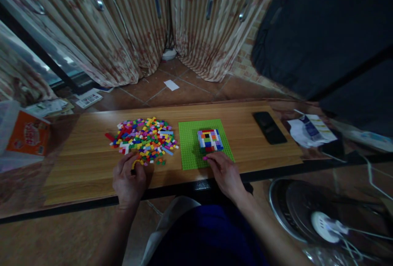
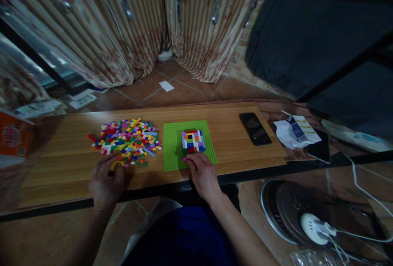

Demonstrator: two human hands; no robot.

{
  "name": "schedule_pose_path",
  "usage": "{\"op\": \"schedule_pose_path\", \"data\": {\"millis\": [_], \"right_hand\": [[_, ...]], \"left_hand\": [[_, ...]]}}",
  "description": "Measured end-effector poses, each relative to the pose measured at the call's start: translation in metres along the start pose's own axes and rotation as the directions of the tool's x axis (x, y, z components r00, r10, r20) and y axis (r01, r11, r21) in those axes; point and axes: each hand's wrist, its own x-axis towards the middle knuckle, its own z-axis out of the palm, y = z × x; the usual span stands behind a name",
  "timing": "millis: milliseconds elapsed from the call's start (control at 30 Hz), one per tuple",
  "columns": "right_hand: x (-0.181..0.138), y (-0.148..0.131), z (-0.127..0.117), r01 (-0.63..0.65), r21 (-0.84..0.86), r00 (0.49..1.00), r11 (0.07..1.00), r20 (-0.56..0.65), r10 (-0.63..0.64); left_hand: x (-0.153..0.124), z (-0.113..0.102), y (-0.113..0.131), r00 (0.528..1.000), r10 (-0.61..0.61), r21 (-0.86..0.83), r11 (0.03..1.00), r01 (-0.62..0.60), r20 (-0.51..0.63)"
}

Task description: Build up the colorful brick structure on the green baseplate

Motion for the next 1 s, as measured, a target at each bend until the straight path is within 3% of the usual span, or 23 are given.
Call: {"op": "schedule_pose_path", "data": {"millis": [133, 267, 533, 1000], "right_hand": [[0.0, 0.013, -0.022, -0.008, -0.109, 0.996, 0.994, -0.087, -0.002], [0.014, 0.021, -0.025, 0.024, -0.2, 0.989, 0.98, -0.14, -0.053], [0.046, 0.028, -0.015, 0.157, -0.306, 0.983, 0.939, -0.044, -0.178], [0.049, 0.033, -0.01, 0.184, -0.34, 0.98, 0.922, -0.005, -0.197]], "left_hand": [[0.0, 0.001, 0.0, 1.0, -0.008, -0.007, 1.0, 0.008, 0.009], [0.001, -0.001, 0.002, 1.0, -0.01, -0.004, 1.0, 0.01, 0.02], [0.001, 0.0, 0.0, 1.0, -0.008, 0.001, 1.0, 0.008, 0.002], [0.001, -0.002, 0.004, 1.0, -0.007, -0.002, 1.0, 0.007, 0.009]]}}
